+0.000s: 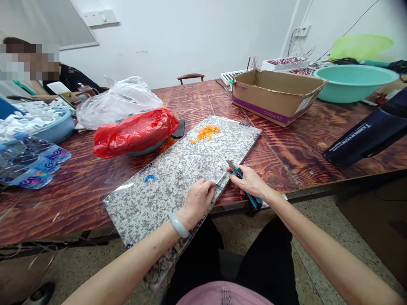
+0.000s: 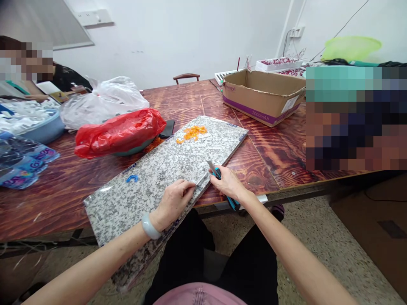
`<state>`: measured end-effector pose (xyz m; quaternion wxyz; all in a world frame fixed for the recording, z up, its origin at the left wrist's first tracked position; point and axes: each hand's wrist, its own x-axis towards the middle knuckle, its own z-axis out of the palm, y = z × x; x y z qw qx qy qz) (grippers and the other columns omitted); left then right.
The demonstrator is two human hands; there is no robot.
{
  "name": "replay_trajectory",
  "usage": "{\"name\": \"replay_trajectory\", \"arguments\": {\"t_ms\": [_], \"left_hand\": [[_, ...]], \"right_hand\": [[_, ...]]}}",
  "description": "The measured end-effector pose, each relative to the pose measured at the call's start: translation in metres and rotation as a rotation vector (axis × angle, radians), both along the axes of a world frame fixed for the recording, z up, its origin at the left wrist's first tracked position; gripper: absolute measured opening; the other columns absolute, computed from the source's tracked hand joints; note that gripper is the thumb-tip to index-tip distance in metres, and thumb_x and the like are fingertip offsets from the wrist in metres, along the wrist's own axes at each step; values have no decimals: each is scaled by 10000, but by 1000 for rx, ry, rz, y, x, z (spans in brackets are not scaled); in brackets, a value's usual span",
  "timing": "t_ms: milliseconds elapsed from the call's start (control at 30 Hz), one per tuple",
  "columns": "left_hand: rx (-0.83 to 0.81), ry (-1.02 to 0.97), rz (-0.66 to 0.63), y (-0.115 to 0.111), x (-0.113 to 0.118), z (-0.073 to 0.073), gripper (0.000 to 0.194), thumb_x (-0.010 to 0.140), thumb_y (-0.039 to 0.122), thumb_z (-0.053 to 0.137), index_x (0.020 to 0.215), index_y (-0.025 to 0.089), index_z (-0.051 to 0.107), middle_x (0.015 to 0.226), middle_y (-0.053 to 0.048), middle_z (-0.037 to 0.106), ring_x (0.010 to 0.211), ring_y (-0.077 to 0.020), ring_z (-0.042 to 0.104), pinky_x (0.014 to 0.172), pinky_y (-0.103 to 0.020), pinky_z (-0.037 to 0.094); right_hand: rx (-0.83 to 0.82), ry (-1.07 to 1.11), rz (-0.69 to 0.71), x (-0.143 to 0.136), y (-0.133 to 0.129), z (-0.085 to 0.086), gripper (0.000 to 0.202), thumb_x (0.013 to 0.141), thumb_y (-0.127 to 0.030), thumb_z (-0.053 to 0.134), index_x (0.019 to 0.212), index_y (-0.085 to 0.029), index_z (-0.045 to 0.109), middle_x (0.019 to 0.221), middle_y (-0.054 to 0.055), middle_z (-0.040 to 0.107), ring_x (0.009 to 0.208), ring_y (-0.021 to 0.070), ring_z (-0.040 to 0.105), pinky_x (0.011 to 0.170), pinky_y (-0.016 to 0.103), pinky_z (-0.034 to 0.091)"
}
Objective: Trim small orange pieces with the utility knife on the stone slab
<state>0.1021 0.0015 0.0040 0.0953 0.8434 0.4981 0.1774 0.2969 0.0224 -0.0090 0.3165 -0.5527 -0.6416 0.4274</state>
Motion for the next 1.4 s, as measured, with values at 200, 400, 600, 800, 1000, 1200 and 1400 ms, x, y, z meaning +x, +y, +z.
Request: {"name": "replay_trajectory", "arguments": {"t_ms": [200,400,600,800,1000,1200,1400], "left_hand": [[-15,-49,17,2,0,1,166,832,202,452,829,176,616,746,-30,593,712,-136,547,664,-242,410],[-28,-55,23,3,1,1,159,825,207,466,811,169,620,747,-34,607,722,-142,556,672,-247,411],[-14,-35,11,3,1,1,169,833,205,447,816,162,609,755,-38,589,716,-141,548,659,-247,411],[-19,-32,17,3,3,3,165,828,202,451,804,168,611,748,-34,593,717,-140,548,660,-247,412],[-22,-46,24,4,2,2,161,820,195,455,792,167,610,746,-32,596,707,-138,543,654,-248,410],[-21,-43,20,4,2,1,161,823,196,449,798,166,605,747,-29,590,713,-138,542,660,-246,406],[-12,-40,6,4,1,1,169,829,193,433,806,172,600,748,-29,578,725,-140,537,658,-247,404]], "right_hand": [[-54,49,15,-3,-1,1,320,785,-300,469,1069,-160,518,540,-52,508,368,69,467,366,161,382],[-74,115,27,-1,-3,-2,317,795,-316,453,1075,-176,500,544,-60,494,360,75,472,356,171,392],[-79,152,16,-2,-3,-3,303,794,-322,467,1055,-173,508,536,-53,512,364,79,488,348,165,386],[-204,247,-24,-6,-5,3,310,782,-337,486,1057,-194,495,539,-52,519,365,88,499,336,171,396],[-238,292,-43,-6,-8,4,315,772,-329,503,1058,-199,497,534,-57,506,351,80,481,327,168,398],[-247,281,-41,-7,-7,3,323,774,-326,499,1072,-203,491,530,-58,508,355,84,486,329,173,403],[-245,294,-36,-6,-8,5,337,774,-329,504,1082,-196,490,539,-52,515,360,84,491,339,172,410]]}}
